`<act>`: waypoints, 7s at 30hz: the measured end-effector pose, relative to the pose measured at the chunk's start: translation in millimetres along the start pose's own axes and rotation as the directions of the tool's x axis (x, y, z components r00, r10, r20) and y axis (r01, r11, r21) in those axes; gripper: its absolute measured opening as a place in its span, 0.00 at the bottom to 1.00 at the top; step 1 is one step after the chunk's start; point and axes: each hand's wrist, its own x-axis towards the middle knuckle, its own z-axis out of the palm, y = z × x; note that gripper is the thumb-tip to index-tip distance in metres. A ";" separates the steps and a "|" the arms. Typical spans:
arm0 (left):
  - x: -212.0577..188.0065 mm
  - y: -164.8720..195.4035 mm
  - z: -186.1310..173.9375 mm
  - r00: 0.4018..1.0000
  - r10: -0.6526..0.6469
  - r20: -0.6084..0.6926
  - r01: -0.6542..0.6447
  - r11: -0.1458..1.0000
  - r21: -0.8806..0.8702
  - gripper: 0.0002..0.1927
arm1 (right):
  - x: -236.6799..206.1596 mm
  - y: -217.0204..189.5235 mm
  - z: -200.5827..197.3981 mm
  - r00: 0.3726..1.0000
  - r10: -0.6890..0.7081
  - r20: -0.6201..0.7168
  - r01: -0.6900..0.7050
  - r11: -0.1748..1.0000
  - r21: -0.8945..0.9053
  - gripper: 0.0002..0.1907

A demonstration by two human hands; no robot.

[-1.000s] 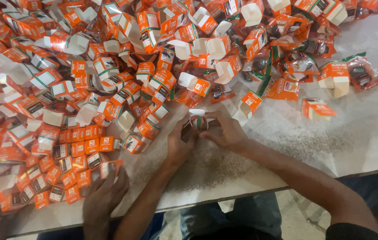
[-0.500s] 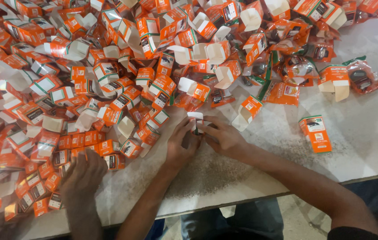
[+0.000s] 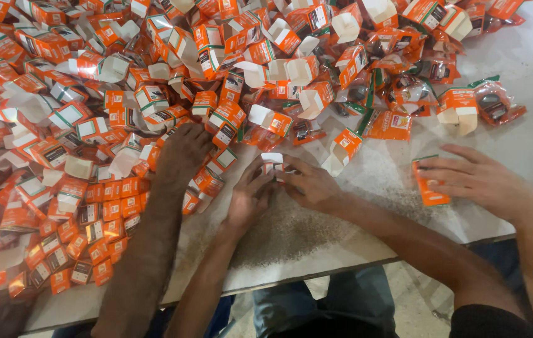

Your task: The person picks up small orange product boxes from a large pile on the table, opens a box, places a plastic-wrapped item inside, closes it, and sets the finished box back on the table, repeating this packing cycle one box at a time.

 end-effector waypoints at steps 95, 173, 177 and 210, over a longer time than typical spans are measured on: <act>-13.6 -3.1 -10.8 0.989 -0.074 0.127 0.049 0.980 0.193 0.27 | 24.7 -16.7 -39.5 0.865 0.483 0.132 -0.485 0.874 -0.023 0.20; -97.9 100.0 21.1 0.975 -0.211 0.068 0.220 0.960 -0.173 0.40 | -71.6 -131.5 -43.7 0.859 0.415 0.300 -0.259 0.857 -0.445 0.38; -97.0 106.7 19.0 0.947 -0.310 0.083 0.319 0.940 -0.121 0.38 | -75.4 -132.7 -41.8 0.907 0.352 0.230 -0.256 0.897 -0.361 0.39; -87.6 113.5 17.4 0.996 -0.084 0.014 0.081 0.983 0.164 0.22 | -111.7 -111.7 -22.4 0.960 0.275 -0.062 -0.279 0.956 -0.086 0.26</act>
